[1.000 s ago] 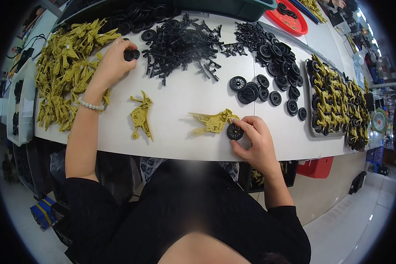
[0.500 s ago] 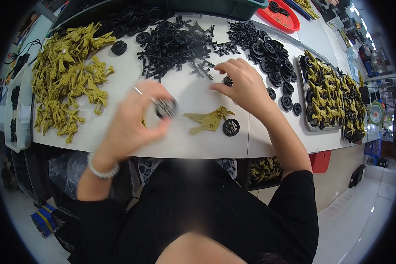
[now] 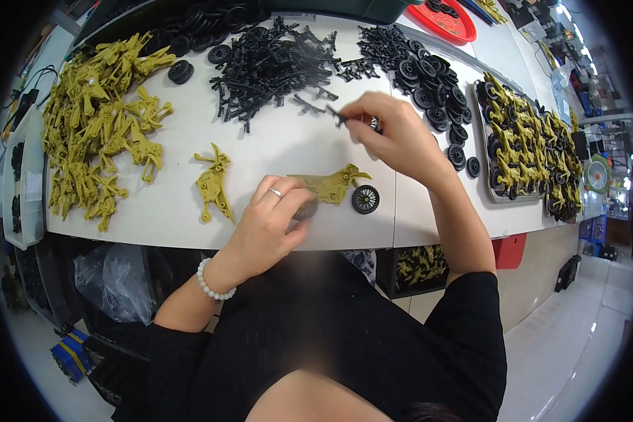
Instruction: The person assembles toy motorcycles by placing wheels and small plastic parts into motorcycle body halves, pressing the matching halves together by hand, and setting the completed motorcycles onto a tray.
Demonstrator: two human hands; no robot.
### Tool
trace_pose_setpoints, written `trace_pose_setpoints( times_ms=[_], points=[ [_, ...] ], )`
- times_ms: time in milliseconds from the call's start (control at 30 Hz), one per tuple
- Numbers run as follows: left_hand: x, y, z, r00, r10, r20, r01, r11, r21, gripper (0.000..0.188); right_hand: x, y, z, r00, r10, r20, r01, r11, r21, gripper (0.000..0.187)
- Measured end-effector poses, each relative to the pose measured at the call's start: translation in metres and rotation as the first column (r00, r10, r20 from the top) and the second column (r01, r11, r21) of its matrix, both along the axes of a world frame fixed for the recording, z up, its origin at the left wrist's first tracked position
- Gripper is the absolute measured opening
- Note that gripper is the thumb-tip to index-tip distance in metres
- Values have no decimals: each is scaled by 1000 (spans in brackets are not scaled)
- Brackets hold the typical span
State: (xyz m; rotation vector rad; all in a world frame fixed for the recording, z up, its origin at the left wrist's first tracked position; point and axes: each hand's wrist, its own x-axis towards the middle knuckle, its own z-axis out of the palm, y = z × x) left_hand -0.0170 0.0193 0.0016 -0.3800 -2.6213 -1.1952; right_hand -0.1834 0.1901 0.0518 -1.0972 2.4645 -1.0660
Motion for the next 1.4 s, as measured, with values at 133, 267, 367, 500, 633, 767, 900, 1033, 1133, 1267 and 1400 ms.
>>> trace_pose_setpoints(
  times_ms=[133,267,367,500,633,767,900,1033,1133,1267,1400],
  points=[
    [0,-4,3,1000,-13,28,14,1000,-16,40,9,30,3,938,129,322,-154,986,55,14],
    [0,-4,6,999,-6,48,7,1000,-16,47,15,30,-5,943,109,313,-159,978,136,14],
    [1,-6,4,998,-31,62,35,998,-59,47,14,24,-8,934,9,357,-59,990,131,14],
    [1,-4,4,997,-35,62,39,997,-72,41,13,21,-14,947,96,307,-131,987,97,14],
    [1,-3,4,998,-37,42,40,995,-89,39,12,20,-20,967,200,160,-220,968,120,13],
    [1,-3,4,998,-35,52,40,994,-99,39,11,20,-12,956,139,258,-173,979,111,13],
    [1,-3,4,998,-36,50,40,994,-100,39,13,22,-18,965,156,211,-182,977,111,12],
    [-1,-3,4,999,-33,42,37,994,-98,40,15,24,-23,978,199,55,-204,974,101,11],
    [-1,-3,4,998,-35,48,40,994,-99,41,20,25,-23,979,202,-40,-196,973,122,14],
    [-1,-2,6,999,-29,36,33,992,-120,40,20,28,-16,976,208,-70,-196,970,143,16],
    [2,-3,3,999,-8,45,12,994,-107,41,-11,21,-1,995,86,-55,-84,996,28,17]
  ],
)
